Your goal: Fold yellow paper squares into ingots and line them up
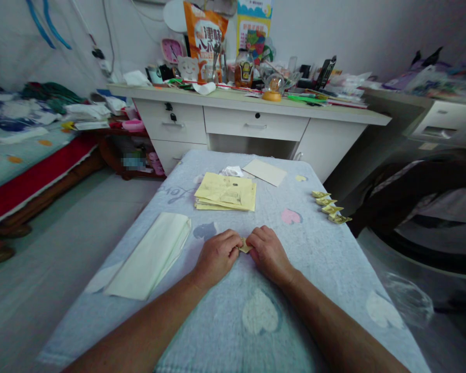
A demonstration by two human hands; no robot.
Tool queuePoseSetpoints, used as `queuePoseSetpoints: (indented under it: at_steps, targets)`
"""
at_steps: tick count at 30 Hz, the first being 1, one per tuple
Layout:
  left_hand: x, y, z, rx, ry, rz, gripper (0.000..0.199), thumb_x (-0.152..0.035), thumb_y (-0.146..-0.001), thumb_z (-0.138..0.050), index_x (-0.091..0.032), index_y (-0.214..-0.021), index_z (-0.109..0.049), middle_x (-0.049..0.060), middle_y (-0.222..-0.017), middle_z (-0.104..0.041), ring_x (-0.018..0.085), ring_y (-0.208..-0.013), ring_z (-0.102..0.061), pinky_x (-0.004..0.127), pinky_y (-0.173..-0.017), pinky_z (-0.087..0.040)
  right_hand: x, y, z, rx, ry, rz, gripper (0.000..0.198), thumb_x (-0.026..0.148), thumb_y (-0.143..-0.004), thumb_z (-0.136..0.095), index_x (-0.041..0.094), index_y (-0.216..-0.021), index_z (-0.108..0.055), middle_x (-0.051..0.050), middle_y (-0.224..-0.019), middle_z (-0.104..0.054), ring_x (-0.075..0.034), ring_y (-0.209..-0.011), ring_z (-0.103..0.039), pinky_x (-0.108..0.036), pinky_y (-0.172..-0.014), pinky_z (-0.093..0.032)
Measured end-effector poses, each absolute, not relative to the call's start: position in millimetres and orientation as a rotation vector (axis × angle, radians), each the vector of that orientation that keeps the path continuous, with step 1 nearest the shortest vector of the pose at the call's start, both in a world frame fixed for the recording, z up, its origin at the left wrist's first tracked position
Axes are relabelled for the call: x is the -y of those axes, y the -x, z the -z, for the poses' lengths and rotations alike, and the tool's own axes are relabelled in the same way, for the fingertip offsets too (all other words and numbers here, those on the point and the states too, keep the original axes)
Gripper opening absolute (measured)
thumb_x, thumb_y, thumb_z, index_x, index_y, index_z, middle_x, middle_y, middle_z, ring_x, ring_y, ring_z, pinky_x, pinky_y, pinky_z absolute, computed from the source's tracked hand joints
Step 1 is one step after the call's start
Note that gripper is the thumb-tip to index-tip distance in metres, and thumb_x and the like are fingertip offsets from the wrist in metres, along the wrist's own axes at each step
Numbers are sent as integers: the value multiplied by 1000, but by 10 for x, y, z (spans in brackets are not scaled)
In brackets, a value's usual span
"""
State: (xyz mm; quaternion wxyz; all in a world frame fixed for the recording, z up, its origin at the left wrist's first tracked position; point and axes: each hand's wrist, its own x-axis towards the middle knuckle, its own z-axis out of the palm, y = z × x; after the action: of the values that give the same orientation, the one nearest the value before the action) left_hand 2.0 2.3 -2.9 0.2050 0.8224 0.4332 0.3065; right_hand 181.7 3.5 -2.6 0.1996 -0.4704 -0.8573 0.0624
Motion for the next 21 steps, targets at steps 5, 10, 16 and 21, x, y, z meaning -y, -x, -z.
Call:
queuePoseSetpoints:
  at_steps: [5, 10, 16, 21]
  targets:
    - [1, 36, 13, -1211, -2443, -764, 14, -11, -82, -58, -21, -78, -66, 3, -88, -63, 19, -89, -53, 32, -79, -43, 2, -1849, -38, 2489, 1297, -226, 12, 9, -81, -57, 19, -81, -62, -3, -83, -57, -19, -86, -46, -31, -78, -34]
    - [2, 71, 15, -1196, -2466, -685, 11, -14, -84, -60, -20, -79, -68, 3, -82, -64, 19, -84, -51, 32, -77, -42, 64, -1899, -96, 2481, 1265, -306, 11, 12, -82, -59, 20, -85, -64, -3, -86, -59, -19, -88, -46, -32, -80, -33]
    - [-17, 68, 21, -1260, -2355, -677, 8, -19, -84, -61, -19, -79, -66, 2, -80, -64, 19, -83, -53, 31, -76, -41, 42, -1907, -41, 2350, 1333, -423, 6, 16, -85, -60, 19, -81, -63, -3, -86, -58, -19, -88, -48, -32, -81, -34]
    - [-15, 61, 4, -1267, -2329, -679, 16, -21, -87, -56, -19, -76, -67, 3, -78, -63, 19, -82, -53, 32, -78, -40, 8, -1913, -5, 2252, 1375, -493, 1, 19, -84, -64, 20, -84, -65, -4, -91, -58, -20, -91, -48, -33, -83, -34]
